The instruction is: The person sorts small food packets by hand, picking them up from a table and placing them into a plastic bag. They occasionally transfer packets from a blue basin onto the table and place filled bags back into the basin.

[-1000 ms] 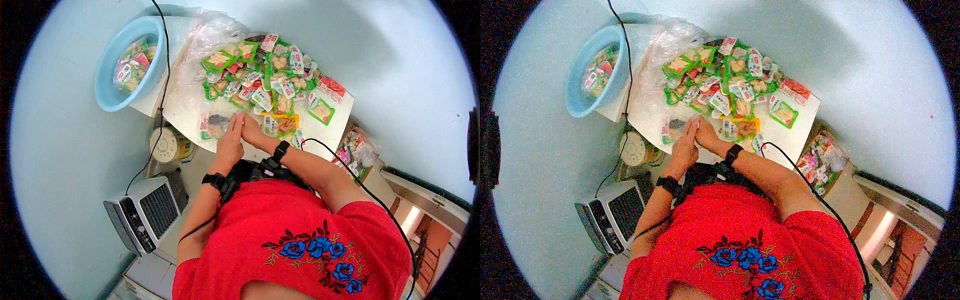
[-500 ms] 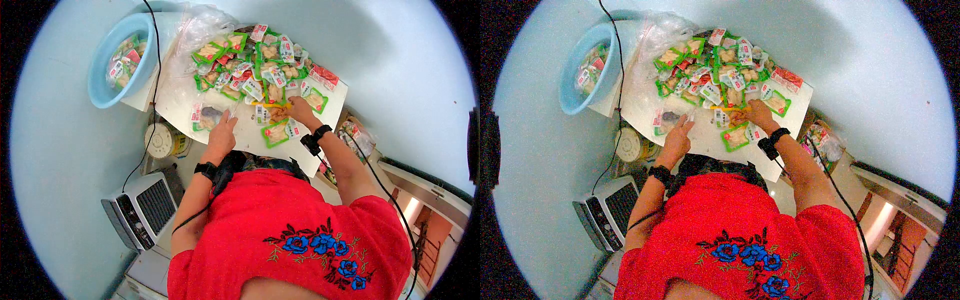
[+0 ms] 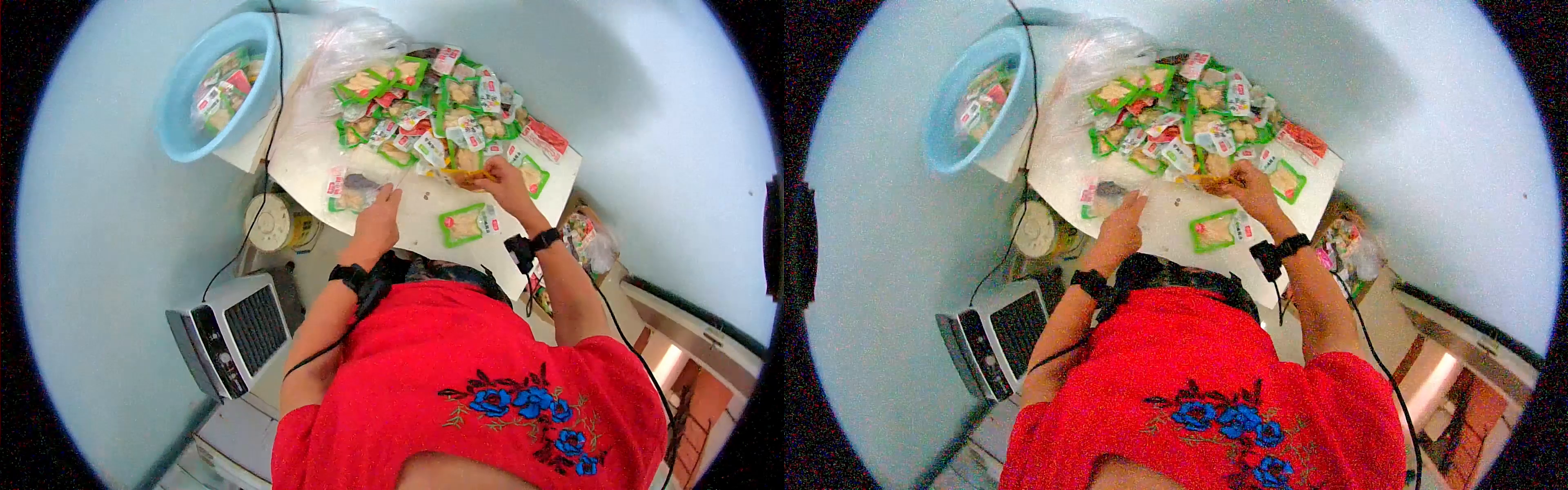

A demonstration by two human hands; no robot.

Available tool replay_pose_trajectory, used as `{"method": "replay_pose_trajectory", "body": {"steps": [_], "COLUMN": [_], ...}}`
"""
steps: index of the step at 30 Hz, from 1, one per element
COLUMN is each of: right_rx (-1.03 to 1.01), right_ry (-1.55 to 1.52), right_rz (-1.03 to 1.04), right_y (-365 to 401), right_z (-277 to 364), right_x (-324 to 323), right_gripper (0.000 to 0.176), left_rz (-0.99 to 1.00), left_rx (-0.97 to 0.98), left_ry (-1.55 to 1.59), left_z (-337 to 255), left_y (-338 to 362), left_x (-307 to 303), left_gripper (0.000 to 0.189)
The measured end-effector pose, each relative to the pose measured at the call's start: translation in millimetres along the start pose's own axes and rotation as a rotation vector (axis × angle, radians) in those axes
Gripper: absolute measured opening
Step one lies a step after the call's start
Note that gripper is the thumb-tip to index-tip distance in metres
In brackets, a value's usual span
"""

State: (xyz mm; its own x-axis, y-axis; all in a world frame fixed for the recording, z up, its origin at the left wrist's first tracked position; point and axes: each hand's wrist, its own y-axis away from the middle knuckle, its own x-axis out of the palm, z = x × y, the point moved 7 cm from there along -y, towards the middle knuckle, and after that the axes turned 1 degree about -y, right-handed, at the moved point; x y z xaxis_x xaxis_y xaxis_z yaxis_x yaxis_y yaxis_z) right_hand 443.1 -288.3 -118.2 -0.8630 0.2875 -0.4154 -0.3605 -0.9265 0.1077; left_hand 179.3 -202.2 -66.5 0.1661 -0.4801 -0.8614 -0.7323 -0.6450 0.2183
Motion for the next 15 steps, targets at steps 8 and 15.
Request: {"method": "replay_pose_trajectory", "body": {"steps": [8, 15], "right_rx": [-0.435, -0.430], "right_ry": [0.394, 0.381], "right_rz": [-0.045, 0.545], "right_y": [32, 51], "right_z": [102, 67], "right_x": [23, 125], "right_gripper": [0.024, 0.026], "left_rz": [-0.030, -0.072], "left_rx": [0.002, 0.018], "left_ry": [0.009, 0.024], "left_z": [1, 1], "left_y": [-3, 2], "left_x": [1, 1], "left_gripper": [0.054, 0.055]}}
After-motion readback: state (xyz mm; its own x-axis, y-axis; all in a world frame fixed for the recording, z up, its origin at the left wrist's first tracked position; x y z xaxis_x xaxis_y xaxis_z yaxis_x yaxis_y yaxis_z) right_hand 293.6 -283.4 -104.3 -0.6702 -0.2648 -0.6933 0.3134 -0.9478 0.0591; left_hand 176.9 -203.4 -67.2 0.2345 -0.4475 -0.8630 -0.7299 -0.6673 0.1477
